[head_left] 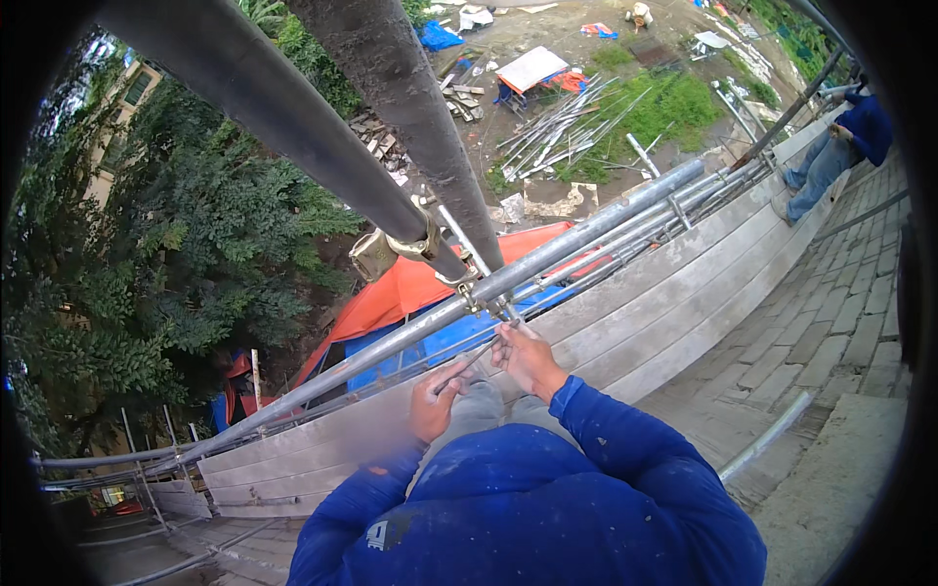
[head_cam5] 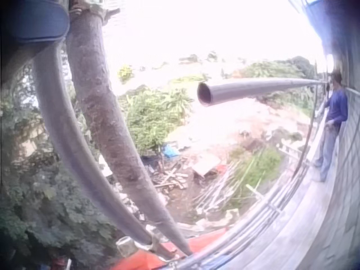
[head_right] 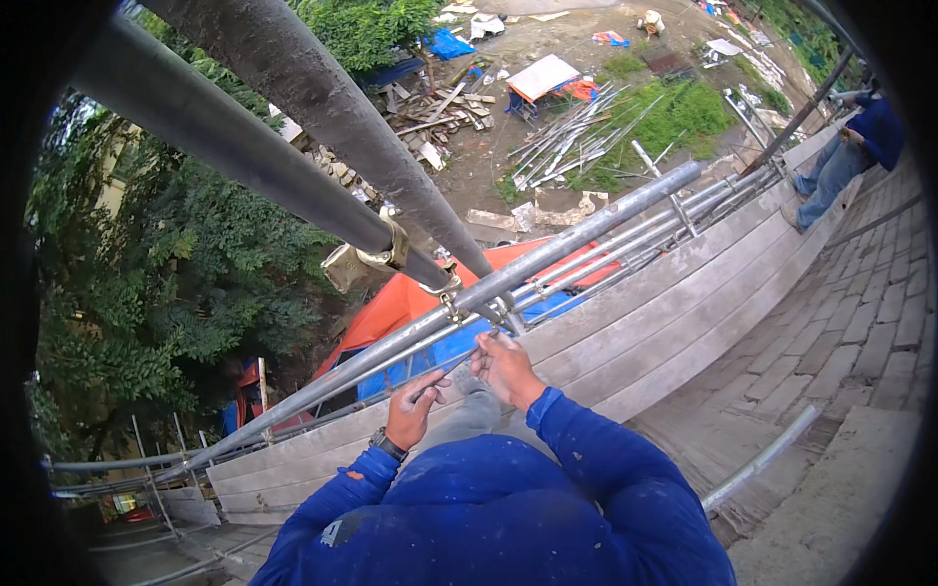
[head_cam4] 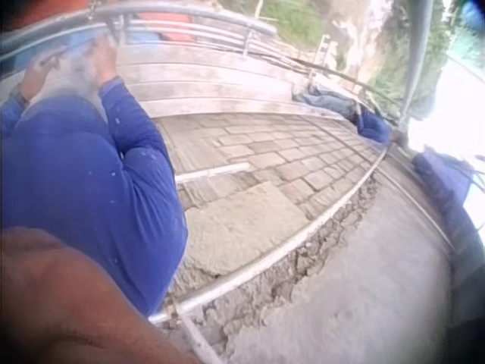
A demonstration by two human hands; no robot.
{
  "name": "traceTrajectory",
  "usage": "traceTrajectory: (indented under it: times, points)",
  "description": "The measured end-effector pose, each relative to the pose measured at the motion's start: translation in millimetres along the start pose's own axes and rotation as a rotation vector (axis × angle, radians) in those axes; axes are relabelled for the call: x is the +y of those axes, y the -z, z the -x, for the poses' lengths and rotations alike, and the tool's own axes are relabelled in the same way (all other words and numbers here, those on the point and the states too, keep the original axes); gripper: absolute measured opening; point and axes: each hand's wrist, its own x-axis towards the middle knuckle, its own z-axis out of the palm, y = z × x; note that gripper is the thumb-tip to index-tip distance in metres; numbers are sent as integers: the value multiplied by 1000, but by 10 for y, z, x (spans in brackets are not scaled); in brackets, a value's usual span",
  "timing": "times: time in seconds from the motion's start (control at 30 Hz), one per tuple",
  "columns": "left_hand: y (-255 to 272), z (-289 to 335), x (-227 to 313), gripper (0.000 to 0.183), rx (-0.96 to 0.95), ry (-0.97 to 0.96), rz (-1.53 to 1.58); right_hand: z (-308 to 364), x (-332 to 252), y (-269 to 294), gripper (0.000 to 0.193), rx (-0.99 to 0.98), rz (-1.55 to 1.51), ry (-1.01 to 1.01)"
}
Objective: The person assembles a metal scaffolding structure on a construction site. They use a wrench to tighten couplers connecting vertical and horizontal metal poles. The person moves along the wooden planks of the scaffolding to reach different connection points.
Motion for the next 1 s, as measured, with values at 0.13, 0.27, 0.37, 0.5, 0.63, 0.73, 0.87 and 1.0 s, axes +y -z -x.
traceTrajectory:
  times: [0.13,0.27,0.37,0.5,0.63,0.73,0.87,1.0]
  points:
    - [27,43,-21,36,-44,62,-111,17,79,27,15,11,85,83]
    - [185,71,-538,36,-122,24,-260,15,49,-39,12,0,232,199]
    - [183,-93,-706,35,-119,-94,-447,168,-99,-70,15,47,427,282]
    - [253,-308,-358,28,-212,-248,-662,389,-127,-14,21,500,1326,875]
    - [435,-310,-111,15,-329,-22,-624,644,305,-362,24,102,1623,907]
    - [648,-264,-74,12,-355,4,-551,475,875,-605,22,-48,1767,713]
    - [1006,-186,194,26,-472,173,-323,193,1129,-794,19,175,1650,818]
    - [1483,-346,-84,51,-274,-70,-452,115,626,-696,18,431,977,903]
